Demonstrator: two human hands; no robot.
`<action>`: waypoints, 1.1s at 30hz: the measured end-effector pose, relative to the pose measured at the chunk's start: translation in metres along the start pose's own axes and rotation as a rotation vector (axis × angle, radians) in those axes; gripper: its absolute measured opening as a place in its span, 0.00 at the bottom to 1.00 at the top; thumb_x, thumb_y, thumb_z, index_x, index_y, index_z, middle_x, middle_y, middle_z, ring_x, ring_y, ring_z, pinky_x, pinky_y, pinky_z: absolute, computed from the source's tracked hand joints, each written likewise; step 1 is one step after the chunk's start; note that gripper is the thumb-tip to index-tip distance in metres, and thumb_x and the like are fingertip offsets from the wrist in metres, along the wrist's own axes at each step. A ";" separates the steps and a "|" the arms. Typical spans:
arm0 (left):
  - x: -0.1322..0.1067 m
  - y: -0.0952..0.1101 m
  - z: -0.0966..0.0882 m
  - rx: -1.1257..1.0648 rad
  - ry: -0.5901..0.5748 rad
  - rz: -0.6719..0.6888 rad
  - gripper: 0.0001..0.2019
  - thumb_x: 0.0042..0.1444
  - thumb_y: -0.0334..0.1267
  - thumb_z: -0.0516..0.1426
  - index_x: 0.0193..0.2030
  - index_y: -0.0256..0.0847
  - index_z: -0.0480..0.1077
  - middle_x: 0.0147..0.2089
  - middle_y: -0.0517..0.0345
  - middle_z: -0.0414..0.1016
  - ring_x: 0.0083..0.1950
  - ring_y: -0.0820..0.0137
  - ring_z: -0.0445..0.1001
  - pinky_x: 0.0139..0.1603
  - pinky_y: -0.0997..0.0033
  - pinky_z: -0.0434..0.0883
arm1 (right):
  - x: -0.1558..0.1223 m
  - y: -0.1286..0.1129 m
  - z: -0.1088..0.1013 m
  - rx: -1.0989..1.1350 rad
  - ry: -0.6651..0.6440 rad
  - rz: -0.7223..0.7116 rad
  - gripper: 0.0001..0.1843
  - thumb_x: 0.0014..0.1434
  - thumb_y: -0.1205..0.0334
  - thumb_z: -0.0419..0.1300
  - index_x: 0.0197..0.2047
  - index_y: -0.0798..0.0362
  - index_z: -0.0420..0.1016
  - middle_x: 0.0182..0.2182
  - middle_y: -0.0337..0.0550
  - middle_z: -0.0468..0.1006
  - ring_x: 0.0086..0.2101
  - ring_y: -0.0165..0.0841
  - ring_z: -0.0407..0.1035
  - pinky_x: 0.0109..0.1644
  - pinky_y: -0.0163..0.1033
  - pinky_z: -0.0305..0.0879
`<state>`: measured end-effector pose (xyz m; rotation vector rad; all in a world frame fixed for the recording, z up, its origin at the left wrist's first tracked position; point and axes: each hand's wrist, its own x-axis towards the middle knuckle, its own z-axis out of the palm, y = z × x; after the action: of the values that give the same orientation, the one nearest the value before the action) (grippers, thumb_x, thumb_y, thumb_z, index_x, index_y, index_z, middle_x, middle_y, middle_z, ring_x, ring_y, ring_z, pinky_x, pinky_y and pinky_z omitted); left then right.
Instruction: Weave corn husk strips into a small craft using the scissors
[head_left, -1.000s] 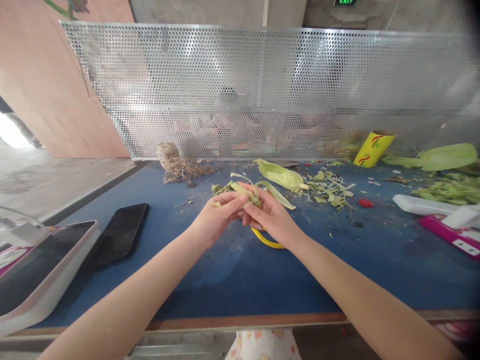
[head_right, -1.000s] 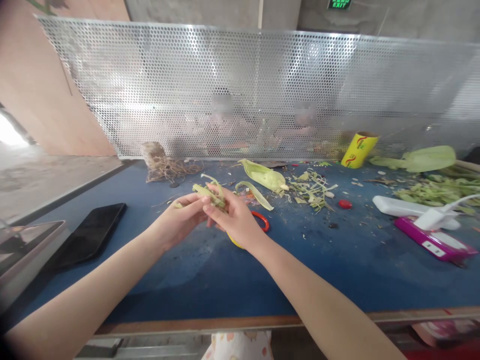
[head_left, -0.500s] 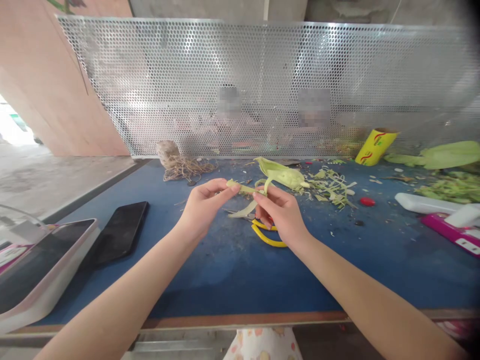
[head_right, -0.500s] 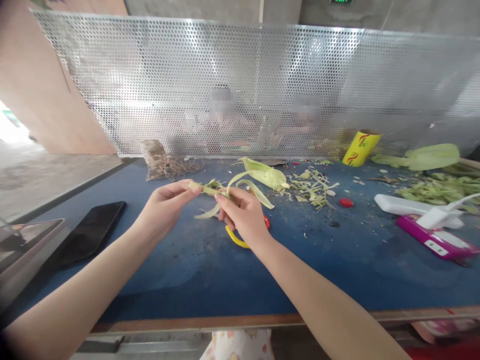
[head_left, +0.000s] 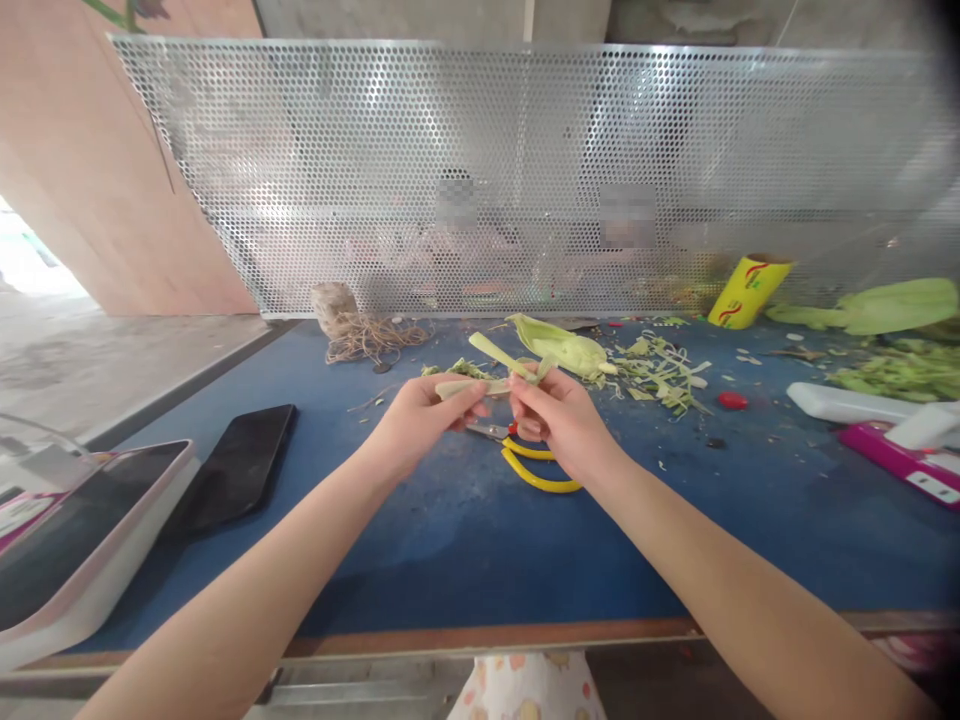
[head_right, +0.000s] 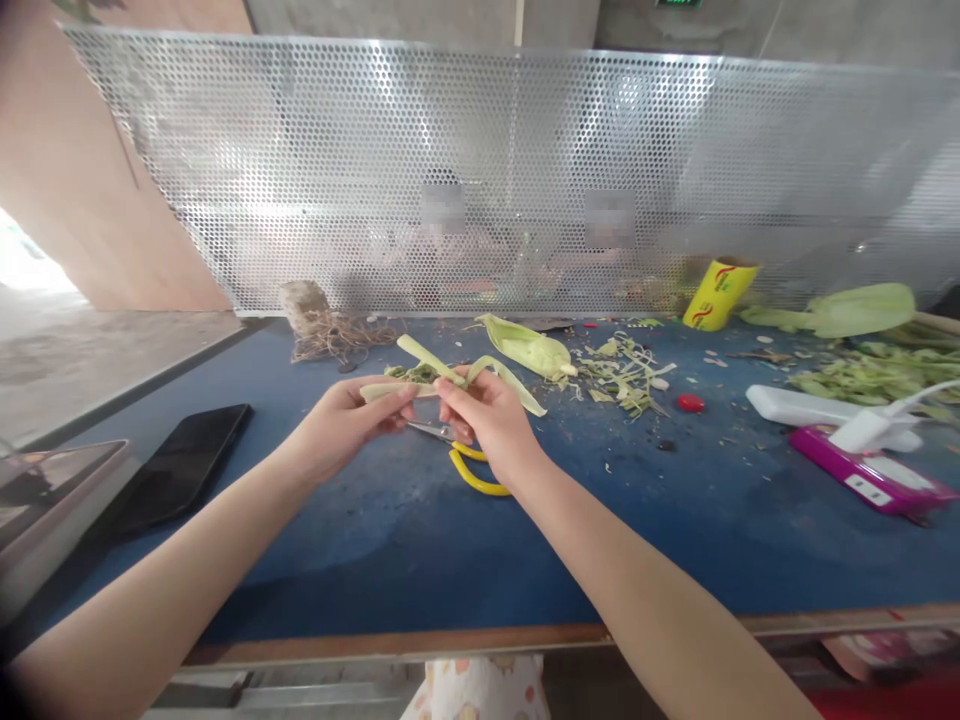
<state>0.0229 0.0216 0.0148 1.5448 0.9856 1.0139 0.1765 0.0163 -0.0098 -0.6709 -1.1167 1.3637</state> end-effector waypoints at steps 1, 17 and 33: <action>0.001 0.000 -0.001 0.006 0.035 0.021 0.11 0.46 0.43 0.59 0.24 0.35 0.71 0.22 0.60 0.70 0.23 0.79 0.61 0.26 0.76 0.61 | 0.001 -0.001 -0.001 0.011 0.035 -0.006 0.08 0.49 0.59 0.61 0.28 0.52 0.66 0.16 0.30 0.64 0.13 0.18 0.49 0.16 0.29 0.44; 0.000 0.007 -0.012 -0.011 -0.114 -0.135 0.27 0.44 0.42 0.61 0.52 0.38 0.61 0.35 0.53 0.74 0.36 0.67 0.71 0.32 0.71 0.63 | -0.002 0.003 0.004 -0.167 -0.121 0.128 0.18 0.58 0.50 0.49 0.51 0.45 0.61 0.18 0.32 0.61 0.16 0.22 0.50 0.18 0.29 0.44; 0.001 -0.017 0.008 0.195 0.061 0.052 0.10 0.46 0.43 0.58 0.31 0.39 0.74 0.28 0.60 0.74 0.28 0.72 0.69 0.28 0.75 0.64 | -0.007 -0.001 -0.007 -0.984 -0.111 -0.179 0.23 0.59 0.49 0.45 0.56 0.43 0.62 0.25 0.41 0.67 0.26 0.32 0.62 0.34 0.40 0.60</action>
<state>0.0287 0.0228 -0.0026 1.7147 1.1194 1.0306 0.1839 0.0109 -0.0132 -1.1541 -1.8981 0.6363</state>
